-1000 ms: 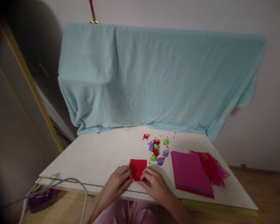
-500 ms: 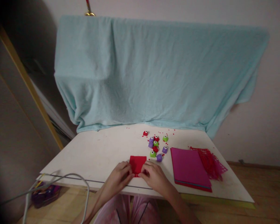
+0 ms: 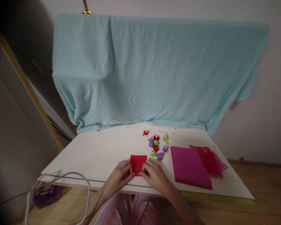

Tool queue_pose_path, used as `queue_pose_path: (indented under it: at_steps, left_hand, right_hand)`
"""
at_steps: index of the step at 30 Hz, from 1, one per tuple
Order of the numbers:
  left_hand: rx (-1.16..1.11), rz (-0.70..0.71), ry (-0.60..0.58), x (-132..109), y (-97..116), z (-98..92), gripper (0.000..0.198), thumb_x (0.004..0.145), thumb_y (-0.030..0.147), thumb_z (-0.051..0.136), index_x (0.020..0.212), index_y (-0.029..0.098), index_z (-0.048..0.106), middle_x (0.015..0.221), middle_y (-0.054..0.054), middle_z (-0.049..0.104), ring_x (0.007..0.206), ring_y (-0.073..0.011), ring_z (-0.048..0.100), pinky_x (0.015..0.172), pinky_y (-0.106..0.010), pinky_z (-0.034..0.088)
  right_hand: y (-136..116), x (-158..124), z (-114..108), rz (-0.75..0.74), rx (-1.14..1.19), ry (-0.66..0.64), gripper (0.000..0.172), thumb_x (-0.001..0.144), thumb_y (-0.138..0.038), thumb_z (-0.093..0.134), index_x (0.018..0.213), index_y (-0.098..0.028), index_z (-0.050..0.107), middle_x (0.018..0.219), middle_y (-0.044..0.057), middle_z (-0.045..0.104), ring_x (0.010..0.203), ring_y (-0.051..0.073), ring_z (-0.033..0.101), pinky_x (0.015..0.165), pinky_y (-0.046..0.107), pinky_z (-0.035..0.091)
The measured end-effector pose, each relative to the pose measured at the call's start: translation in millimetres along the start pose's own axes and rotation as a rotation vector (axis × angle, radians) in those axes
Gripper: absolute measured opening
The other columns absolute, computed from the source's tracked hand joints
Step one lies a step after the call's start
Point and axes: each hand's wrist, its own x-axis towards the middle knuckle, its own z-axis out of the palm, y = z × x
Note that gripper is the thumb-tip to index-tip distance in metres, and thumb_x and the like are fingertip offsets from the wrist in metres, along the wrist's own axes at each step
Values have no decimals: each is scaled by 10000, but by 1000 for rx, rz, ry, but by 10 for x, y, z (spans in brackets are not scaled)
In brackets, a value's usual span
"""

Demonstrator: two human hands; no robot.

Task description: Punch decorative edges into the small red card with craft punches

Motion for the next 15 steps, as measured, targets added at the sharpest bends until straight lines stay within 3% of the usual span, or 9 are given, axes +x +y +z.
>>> queue_pose_path:
  at_steps: [15]
  left_hand:
    - [-11, 2, 12, 16, -7, 6, 82, 877, 239, 554, 808, 197, 569, 871, -42, 574, 855, -194, 528, 777, -309, 409]
  right_hand:
    - [11, -56, 53, -41, 2, 41, 111, 878, -149, 564, 801, -208, 511, 819, -1, 560, 750, 148, 530, 719, 266, 420]
